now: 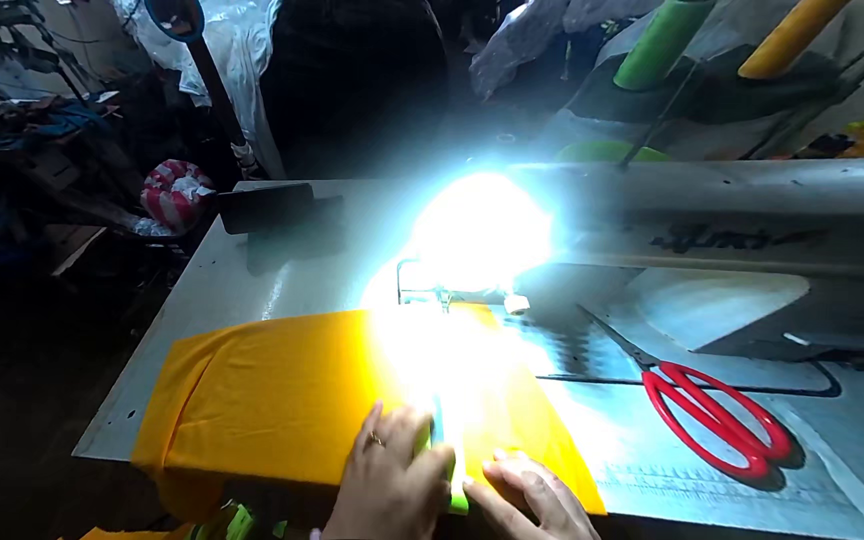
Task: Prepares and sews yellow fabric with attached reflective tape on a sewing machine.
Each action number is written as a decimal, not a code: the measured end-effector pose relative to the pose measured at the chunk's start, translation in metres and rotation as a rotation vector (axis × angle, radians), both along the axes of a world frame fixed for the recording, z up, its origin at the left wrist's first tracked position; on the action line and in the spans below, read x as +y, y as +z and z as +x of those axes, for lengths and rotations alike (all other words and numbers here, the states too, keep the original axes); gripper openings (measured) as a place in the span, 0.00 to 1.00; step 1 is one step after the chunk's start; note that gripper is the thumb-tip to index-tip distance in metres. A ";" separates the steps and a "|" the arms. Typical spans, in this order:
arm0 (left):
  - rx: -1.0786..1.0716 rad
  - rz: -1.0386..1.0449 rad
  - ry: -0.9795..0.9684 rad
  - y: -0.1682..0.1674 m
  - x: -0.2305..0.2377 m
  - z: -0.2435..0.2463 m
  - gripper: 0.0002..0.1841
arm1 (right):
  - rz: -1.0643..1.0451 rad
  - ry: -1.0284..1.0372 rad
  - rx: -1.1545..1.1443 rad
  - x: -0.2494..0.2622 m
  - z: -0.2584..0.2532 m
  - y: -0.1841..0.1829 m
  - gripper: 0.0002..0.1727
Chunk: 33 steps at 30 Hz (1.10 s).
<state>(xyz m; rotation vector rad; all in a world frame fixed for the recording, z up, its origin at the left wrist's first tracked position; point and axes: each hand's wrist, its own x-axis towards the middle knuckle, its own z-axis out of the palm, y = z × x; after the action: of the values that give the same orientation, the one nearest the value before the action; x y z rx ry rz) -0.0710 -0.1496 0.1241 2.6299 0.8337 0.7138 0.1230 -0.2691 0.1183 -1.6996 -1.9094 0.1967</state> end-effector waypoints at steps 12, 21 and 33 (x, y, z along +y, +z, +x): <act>0.118 -0.169 -0.051 0.004 -0.001 0.010 0.19 | -0.133 -0.035 -0.109 0.035 0.011 0.022 0.16; 0.285 -0.252 -0.127 0.017 0.082 0.041 0.27 | 0.047 -0.123 -0.247 0.112 0.048 0.003 0.21; 0.108 -0.013 0.000 0.021 0.060 0.047 0.23 | 0.073 -0.129 0.021 0.081 0.030 0.028 0.16</act>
<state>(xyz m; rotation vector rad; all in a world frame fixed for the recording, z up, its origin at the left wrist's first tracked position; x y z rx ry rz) -0.0244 -0.0892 0.1447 2.6761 0.8650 0.5688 0.1528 -0.1883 0.1459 -1.7581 -1.7632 0.0936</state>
